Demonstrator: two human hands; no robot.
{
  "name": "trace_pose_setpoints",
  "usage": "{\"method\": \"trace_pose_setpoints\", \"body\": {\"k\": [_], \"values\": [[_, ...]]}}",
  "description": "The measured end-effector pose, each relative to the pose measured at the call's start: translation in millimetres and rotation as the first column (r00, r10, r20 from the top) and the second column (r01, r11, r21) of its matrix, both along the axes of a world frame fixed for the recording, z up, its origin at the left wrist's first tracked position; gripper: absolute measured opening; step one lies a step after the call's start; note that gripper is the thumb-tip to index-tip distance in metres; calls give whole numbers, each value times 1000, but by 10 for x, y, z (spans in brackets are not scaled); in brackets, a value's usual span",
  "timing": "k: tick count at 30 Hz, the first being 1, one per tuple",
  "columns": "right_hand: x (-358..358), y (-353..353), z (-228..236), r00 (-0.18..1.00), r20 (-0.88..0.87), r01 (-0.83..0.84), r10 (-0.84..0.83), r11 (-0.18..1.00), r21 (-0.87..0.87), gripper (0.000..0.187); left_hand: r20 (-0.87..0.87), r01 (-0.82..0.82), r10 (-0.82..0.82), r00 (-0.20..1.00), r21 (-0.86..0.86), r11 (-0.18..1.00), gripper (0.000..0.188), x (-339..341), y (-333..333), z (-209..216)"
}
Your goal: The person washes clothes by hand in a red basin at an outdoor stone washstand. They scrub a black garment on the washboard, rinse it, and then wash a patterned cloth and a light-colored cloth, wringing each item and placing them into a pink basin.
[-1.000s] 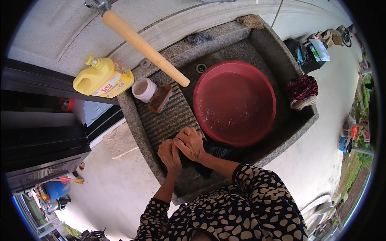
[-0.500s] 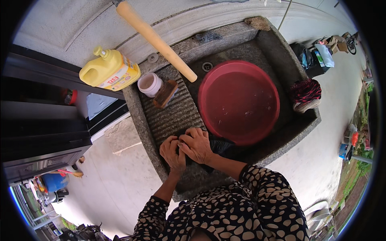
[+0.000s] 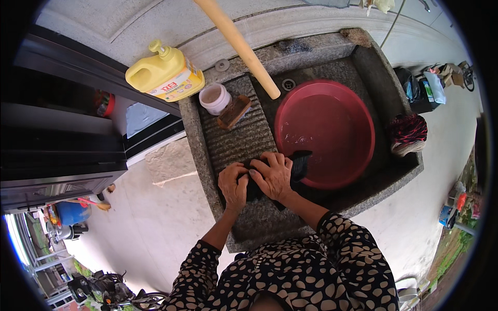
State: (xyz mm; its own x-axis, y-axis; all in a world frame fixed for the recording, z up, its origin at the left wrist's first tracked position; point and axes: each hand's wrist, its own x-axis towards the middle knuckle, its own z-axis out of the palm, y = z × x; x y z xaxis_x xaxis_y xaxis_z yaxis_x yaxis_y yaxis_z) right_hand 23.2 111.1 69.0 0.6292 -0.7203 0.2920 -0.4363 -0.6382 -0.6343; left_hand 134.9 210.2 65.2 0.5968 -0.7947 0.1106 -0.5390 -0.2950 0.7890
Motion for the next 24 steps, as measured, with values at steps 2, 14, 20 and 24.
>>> {"method": "trace_pose_setpoints", "body": {"k": [2, 14, 20, 24], "values": [[-219, 139, 35, 991, -14, -130, 130, 990, -51, 19, 179, 1, 7, 984, -42, 999, 11, -285, 135, -11], [175, -849, -148, 721, -557, 622, -411, 738, 261, 45, 180, -105, 15, 984, 503, 858, 34, 242, -496, -185], [-134, -266, -100, 961, -20, 260, -275, 881, 395, 39, -590, -139, 73, 804, -68, 988, 43, -17, -184, 339], [-244, 237, 167, 976, 214, -66, 27, 982, 178, 32, 160, -15, 21, 987, -37, 999, 36, -373, 230, 171]]}}
